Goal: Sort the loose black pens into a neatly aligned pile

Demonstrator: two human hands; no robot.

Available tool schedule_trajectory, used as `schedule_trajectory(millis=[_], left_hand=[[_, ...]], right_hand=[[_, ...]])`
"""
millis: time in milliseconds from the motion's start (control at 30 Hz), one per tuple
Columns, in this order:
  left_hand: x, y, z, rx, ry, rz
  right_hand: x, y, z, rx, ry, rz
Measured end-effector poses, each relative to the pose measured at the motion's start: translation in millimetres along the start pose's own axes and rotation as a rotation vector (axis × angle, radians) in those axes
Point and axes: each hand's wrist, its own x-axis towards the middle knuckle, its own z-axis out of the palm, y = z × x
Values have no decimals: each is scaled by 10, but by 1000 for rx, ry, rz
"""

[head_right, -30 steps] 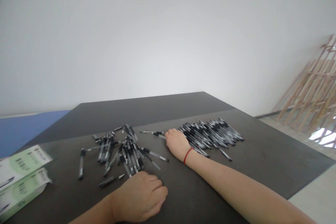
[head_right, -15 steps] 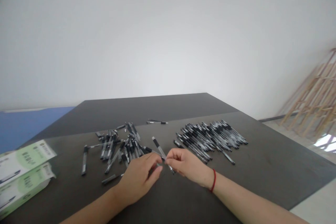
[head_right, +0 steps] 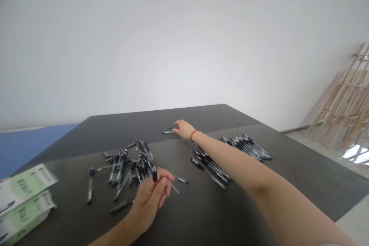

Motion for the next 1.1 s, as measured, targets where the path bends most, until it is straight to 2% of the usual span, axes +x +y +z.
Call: schedule_trajectory(millis=[67, 167, 300, 400, 600, 767, 933, 1100], left_hand=[[-52, 29, -17, 177, -122, 129], [-83, 58, -54, 380, -228, 317], [-46, 21, -55, 461, -319, 443], [-15, -20, -38, 478, -350, 446], [-8, 12, -56, 507, -393, 395], [-10, 38, -70, 510, -385, 384], [-24, 34, -70, 525, -371, 382], [-30, 43, -61, 516, -351, 378]], right_hand=[[334, 83, 92, -71, -23, 51], [652, 117, 262, -159, -92, 92], [847, 62, 437, -238, -181, 54], [878, -10, 494, -272, -251, 14], [687, -345, 488, -295, -334, -40], [283, -646, 509, -254, -305, -123], [-151, -707, 577, -202, -203, -157], [-190, -721, 558, -169, -207, -166]])
